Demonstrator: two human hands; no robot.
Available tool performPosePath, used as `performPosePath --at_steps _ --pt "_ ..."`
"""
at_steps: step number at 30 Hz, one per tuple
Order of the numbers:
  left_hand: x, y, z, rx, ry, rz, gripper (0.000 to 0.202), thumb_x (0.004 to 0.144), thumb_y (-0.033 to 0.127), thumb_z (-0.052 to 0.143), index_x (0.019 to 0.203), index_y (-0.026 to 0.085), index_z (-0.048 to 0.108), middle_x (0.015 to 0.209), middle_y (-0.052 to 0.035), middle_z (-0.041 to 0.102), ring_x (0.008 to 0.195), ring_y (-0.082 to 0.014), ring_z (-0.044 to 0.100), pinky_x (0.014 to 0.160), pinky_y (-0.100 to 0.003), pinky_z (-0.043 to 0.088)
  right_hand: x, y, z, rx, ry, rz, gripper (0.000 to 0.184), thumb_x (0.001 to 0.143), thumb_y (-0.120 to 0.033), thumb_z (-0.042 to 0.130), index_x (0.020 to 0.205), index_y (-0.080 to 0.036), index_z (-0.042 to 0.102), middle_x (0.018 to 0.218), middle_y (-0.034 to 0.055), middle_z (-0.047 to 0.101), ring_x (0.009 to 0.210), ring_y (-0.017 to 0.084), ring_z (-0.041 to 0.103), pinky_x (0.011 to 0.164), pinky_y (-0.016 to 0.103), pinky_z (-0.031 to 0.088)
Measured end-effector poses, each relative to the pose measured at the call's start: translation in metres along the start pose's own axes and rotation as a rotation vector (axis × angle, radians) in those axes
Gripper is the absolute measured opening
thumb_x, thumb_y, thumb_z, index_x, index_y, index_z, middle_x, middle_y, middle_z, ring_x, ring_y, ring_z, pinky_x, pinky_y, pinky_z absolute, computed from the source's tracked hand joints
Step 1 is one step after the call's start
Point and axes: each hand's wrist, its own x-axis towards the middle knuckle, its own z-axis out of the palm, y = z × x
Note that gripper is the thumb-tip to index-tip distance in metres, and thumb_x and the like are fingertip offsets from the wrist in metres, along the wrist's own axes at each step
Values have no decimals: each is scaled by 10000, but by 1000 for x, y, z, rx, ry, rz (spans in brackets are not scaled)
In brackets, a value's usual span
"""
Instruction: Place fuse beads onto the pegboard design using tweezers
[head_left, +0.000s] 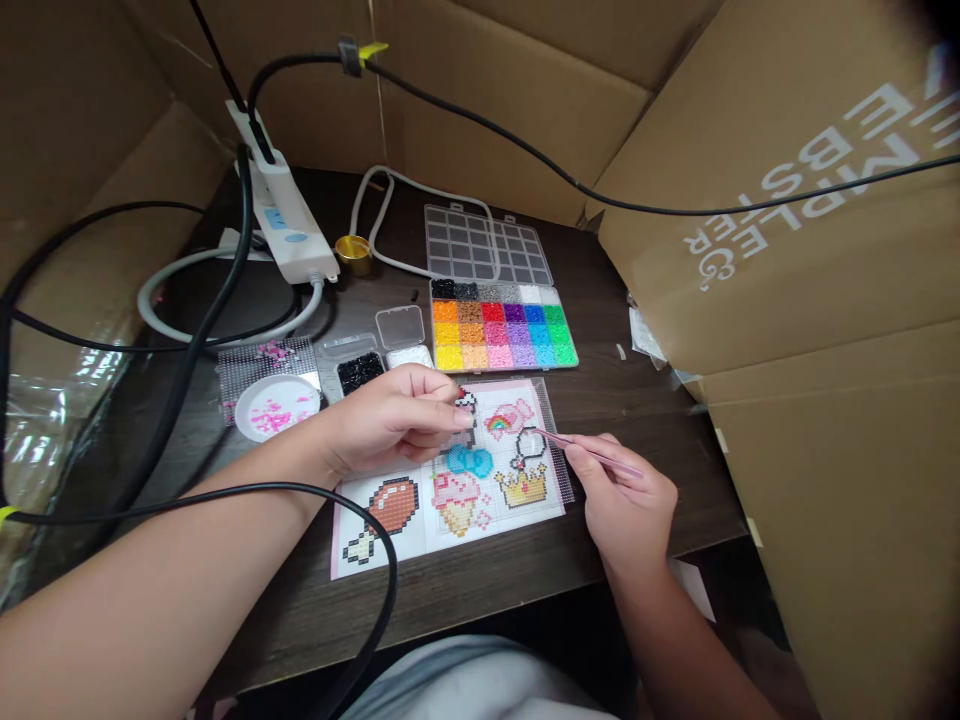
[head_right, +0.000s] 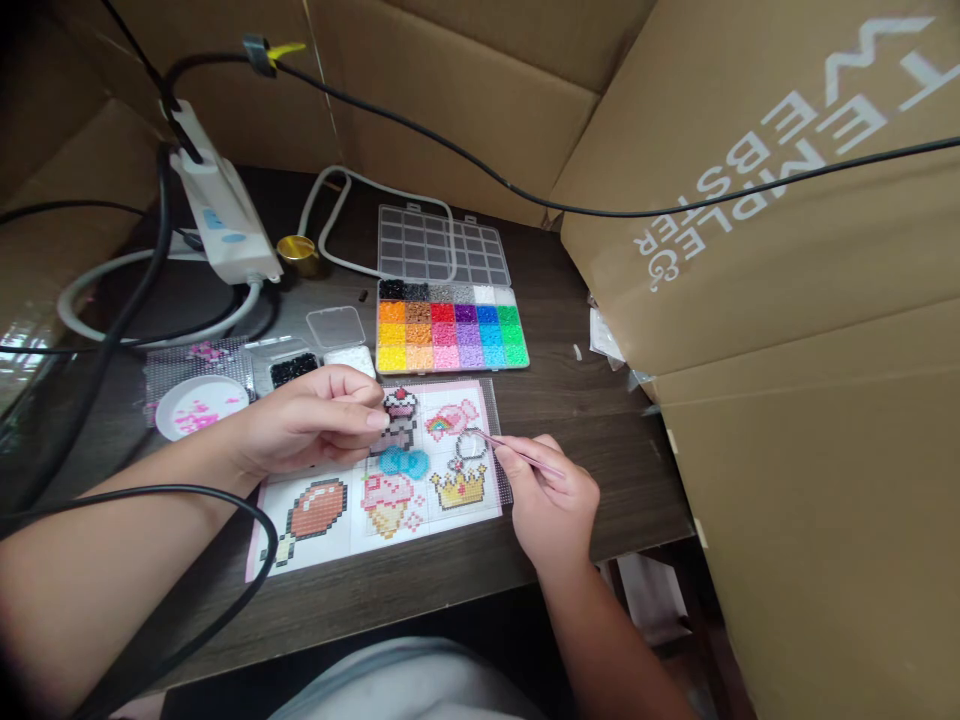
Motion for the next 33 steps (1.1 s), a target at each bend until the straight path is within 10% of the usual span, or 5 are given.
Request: performPosePath --at_steps 33 --pt "-1 1 0 0 2 -20 583 756 209 786 547 188 242 447 86 255 392 -21 242 391 -165 203 2 2 -2 1 -63 10 134 839 -216 749 920 -288 827 850 26 790 691 145 690 596 251 531"
